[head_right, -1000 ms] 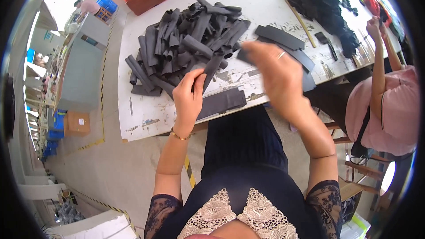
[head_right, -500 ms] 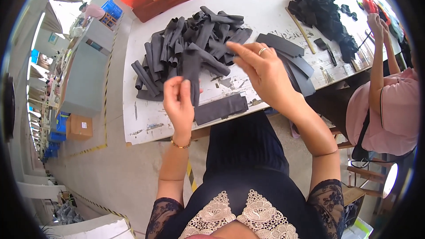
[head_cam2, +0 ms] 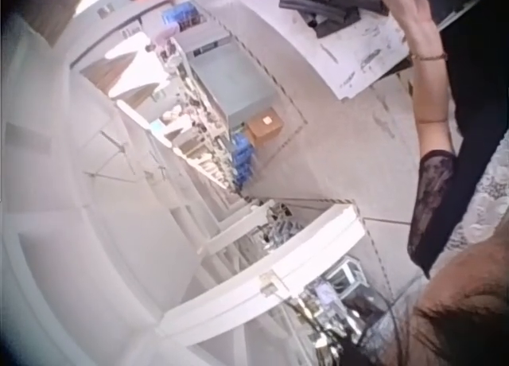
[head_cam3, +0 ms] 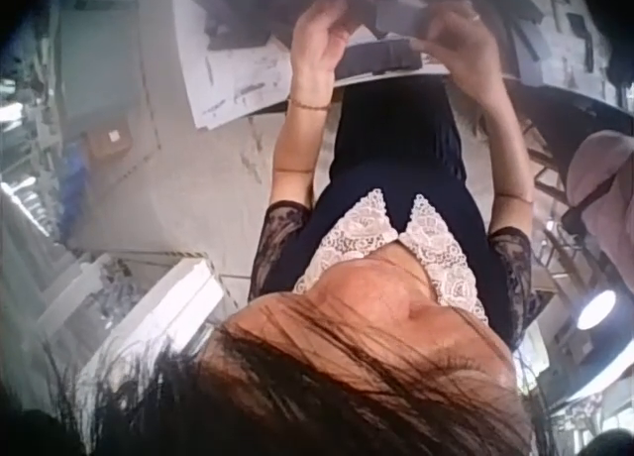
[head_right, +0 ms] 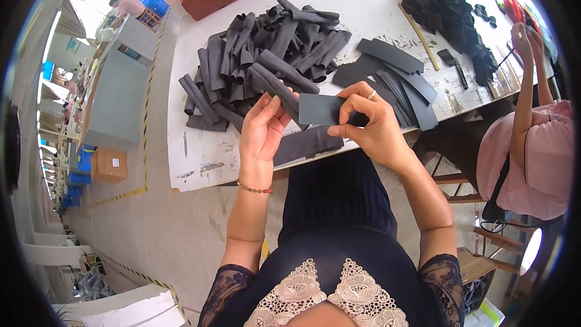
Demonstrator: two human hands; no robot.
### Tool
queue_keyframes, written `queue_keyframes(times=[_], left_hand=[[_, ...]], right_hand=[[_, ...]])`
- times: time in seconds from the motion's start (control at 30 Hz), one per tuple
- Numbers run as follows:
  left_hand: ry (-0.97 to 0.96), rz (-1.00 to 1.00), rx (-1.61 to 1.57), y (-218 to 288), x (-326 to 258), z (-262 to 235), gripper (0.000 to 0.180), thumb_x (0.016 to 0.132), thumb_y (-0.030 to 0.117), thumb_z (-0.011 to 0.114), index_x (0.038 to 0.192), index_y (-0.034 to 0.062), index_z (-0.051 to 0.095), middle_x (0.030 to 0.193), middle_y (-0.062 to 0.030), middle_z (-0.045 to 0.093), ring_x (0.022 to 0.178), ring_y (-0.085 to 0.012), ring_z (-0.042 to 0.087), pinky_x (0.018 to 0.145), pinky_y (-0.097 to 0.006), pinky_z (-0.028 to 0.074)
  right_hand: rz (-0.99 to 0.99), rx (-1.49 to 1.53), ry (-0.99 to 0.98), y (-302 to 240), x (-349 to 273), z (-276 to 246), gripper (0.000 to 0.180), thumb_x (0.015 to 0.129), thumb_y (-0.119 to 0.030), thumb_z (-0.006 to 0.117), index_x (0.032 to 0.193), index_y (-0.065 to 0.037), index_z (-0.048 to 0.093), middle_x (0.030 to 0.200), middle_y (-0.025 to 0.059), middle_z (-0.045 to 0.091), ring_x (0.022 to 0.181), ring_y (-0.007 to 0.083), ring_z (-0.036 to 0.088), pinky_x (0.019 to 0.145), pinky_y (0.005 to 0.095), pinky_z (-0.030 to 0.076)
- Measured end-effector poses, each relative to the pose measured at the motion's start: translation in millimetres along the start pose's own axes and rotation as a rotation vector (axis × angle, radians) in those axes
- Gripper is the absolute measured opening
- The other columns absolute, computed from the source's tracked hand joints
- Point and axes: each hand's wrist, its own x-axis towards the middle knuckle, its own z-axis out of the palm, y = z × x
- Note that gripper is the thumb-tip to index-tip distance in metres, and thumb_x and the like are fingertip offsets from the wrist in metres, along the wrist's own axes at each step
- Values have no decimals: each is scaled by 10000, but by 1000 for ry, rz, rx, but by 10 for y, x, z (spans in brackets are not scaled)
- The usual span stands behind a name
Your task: The recorder is inserting flat foam pieces into tubular foam sleeves at a workshop bench.
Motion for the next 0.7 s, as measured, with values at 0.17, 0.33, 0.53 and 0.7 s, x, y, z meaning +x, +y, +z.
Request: queue_keyframes(times=[0.17, 0.33, 0.53, 0.7], left_hand=[[17, -93, -123, -49, 39, 11, 220, 929, 95, 603, 1132, 9, 606, 1086, -106, 658, 1091, -250, 612, 949, -402, 512], [80, -108, -128, -116, 120, -20, 233, 926, 167, 625, 1075, -10, 607, 1067, -139, 662, 1025, -288, 648, 893, -456, 556], [103, -54, -98, -117, 163, -48, 285, 937, 228, 612, 1040, -38, 618, 1047, -199, 669, 937, -302, 685, 813, -432, 605], [47, -55, -152, -112, 166, -67, 287, 956, 225, 583, 1073, -37, 606, 1050, -220, 668, 936, -290, 690, 817, -411, 611]], right_hand=[[71, 60, 61, -47, -45, -76, 353, 652, -62, 832, 897, -40, 578, 1016, 78, 598, 960, 227, 568, 858, 318, 429], [95, 169, 121, 119, -136, -101, 335, 646, -72, 843, 836, -40, 569, 1009, 81, 599, 951, 223, 567, 845, 314, 432], [100, 68, 56, 99, -145, -114, 309, 644, -89, 850, 702, -29, 553, 1045, 92, 590, 968, 210, 571, 854, 324, 437], [81, 90, -6, 109, -156, -124, 296, 645, -105, 853, 732, -27, 582, 1017, 87, 597, 953, 211, 573, 840, 329, 443]])
